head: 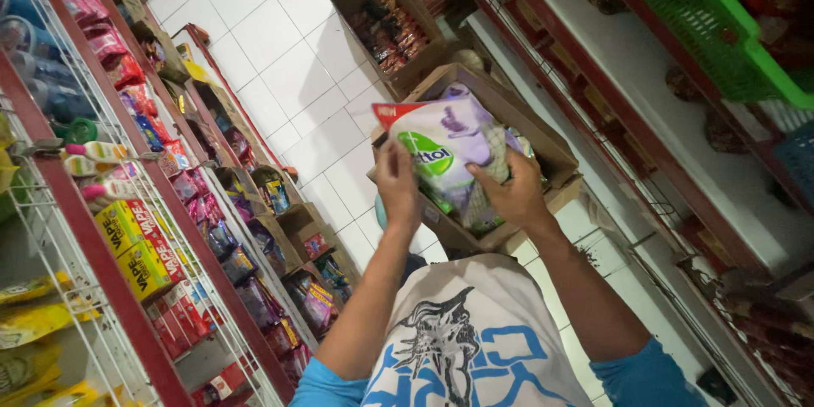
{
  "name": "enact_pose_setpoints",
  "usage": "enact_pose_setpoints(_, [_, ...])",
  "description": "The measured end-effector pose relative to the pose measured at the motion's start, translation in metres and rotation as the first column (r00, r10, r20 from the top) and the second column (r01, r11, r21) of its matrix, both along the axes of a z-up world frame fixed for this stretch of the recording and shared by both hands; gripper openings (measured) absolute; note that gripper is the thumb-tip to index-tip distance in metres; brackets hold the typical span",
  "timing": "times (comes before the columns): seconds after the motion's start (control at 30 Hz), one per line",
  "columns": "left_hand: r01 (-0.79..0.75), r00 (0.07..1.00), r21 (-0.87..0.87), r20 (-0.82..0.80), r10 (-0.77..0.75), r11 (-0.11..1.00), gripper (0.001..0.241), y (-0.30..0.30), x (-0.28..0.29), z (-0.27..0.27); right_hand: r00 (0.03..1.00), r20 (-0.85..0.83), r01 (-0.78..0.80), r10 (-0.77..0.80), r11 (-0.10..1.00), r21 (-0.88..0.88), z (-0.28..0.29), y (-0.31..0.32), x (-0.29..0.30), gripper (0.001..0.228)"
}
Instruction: The person picks up various cleaning product packages from a cardboard box, wipes them with a cloth, and places them onto a metal shelf. The person handles multiple items including Dettol and Klin Lantai packages, repeating the wipe-and-place sequence for each.
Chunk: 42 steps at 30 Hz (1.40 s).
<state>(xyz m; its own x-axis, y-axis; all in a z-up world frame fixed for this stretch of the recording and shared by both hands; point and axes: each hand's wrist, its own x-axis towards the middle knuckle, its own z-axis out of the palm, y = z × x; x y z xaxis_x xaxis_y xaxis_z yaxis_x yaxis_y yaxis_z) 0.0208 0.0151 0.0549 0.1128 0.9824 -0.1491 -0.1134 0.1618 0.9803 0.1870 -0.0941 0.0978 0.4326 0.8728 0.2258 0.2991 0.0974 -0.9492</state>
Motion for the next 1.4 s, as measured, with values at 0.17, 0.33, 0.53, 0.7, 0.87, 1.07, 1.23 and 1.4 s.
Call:
enact_pose_setpoints(0.17, [0.218, 0.976, 0.195, -0.026, -0.218, 0.956, 0.071, -0.057, 0.004, 0.002, 0.920, 0.383, 0.060, -0.086, 0.995, 0.079, 0.001, 0.002, -0.010, 0.018])
enact_pose_setpoints(0.33, [0.348, 0.937, 0.071, -0.002, -0.348, 0.935, 0.059, -0.055, -0.015, -0.006, 0.850, 0.514, -0.140, 0.117, 0.990, 0.007, 0.002, -0.008, -0.036, 0.018])
enact_pose_setpoints(0.53, [0.502, 0.687, -0.222, 0.690, -0.229, 0.836, 0.082, -0.030, -0.031, 0.001, 0.791, 0.553, -0.311, 0.264, 0.950, -0.009, 0.003, -0.010, -0.046, 0.053])
enact_pose_setpoints(0.7, [0.559, 0.678, -0.233, 0.680, -0.277, 0.796, 0.090, -0.034, -0.033, 0.016, 0.882, 0.470, -0.050, -0.022, 0.989, 0.139, 0.008, 0.000, -0.052, 0.048])
enact_pose_setpoints(0.87, [0.611, 0.727, -0.291, 0.575, -0.376, 0.736, 0.091, -0.039, -0.035, 0.001, 0.953, 0.293, -0.075, 0.080, 0.997, -0.029, 0.032, 0.024, -0.051, 0.064])
enact_pose_setpoints(1.07, [0.570, 0.744, -0.286, 0.577, -0.336, 0.770, 0.089, -0.036, -0.038, -0.032, 0.877, 0.476, -0.072, 0.068, 0.997, -0.011, 0.038, 0.045, -0.070, 0.064])
enact_pose_setpoints(1.23, [0.434, 0.725, -0.317, 0.679, -0.117, 0.843, 0.082, -0.021, -0.057, -0.020, 0.821, 0.559, -0.153, 0.118, 0.988, 0.015, 0.000, 0.009, -0.075, 0.061])
enact_pose_setpoints(1.4, [0.424, 0.723, -0.321, 0.683, -0.102, 0.847, 0.082, -0.006, -0.066, 0.008, 0.994, 0.097, 0.081, -0.052, 0.944, -0.320, -0.031, -0.014, -0.053, 0.048])
